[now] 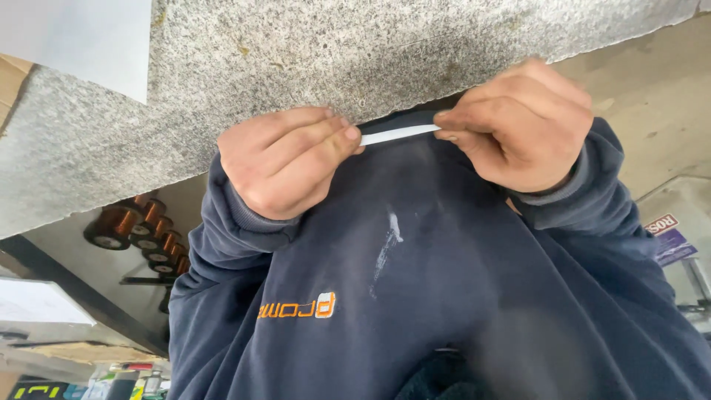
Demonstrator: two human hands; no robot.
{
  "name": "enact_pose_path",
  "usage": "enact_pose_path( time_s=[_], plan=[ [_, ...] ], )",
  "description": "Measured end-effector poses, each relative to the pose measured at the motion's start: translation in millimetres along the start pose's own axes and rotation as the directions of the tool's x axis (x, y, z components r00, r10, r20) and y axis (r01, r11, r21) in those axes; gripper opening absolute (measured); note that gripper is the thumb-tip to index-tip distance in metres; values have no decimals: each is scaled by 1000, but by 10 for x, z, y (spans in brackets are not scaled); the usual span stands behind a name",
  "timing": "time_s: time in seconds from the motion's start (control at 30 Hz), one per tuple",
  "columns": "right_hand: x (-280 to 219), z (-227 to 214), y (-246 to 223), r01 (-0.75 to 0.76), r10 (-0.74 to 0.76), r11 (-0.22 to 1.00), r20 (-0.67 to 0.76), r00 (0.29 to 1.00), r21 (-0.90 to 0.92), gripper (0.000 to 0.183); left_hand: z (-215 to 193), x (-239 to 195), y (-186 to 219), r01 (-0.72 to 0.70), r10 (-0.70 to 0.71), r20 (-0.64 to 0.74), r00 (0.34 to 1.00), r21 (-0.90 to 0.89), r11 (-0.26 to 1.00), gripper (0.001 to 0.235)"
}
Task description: Preparing insulation materials for an electric motor by folding and cutting strips at a workbench.
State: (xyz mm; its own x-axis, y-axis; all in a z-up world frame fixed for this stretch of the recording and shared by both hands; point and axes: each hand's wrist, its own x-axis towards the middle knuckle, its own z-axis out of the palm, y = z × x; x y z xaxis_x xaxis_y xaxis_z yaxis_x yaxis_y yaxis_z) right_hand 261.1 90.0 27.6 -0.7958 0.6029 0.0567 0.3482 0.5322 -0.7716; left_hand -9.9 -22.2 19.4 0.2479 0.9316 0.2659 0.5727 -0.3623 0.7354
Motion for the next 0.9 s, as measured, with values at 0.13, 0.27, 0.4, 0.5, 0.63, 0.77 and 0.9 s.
enact_pose_path(
  time_s=[0.13,0.27,0.4,0.5,0.63,0.77,0.9],
  plan=[
    [-109,59,76,0,0,1000,-2,1000,16,24,-68,204,74,75,-73,54,996,-34,997,20],
    [-191,67,121,-5,5,1000,9,1000,20,23,-21,301,155,105,-105,74,992,-3,994,23],
    [-125,28,33,74,-74,997,62,995,0,23,112,308,184,32,-40,244,969,38,999,35],
    [-107,-2,-25,105,-106,994,58,993,28,23,83,250,137,-105,93,211,973,45,993,33],
    [-118,26,-110,124,-125,992,50,991,31,24,-47,237,135,-205,189,194,963,71,976,29],
    [-130,67,-172,131,-131,991,17,991,9,25,-163,231,172,-274,242,185,952,171,946,19],
    [-115,65,-212,46,-46,997,9,999,69,23,-228,196,192,-285,250,177,952,217,933,17]
  ],
)
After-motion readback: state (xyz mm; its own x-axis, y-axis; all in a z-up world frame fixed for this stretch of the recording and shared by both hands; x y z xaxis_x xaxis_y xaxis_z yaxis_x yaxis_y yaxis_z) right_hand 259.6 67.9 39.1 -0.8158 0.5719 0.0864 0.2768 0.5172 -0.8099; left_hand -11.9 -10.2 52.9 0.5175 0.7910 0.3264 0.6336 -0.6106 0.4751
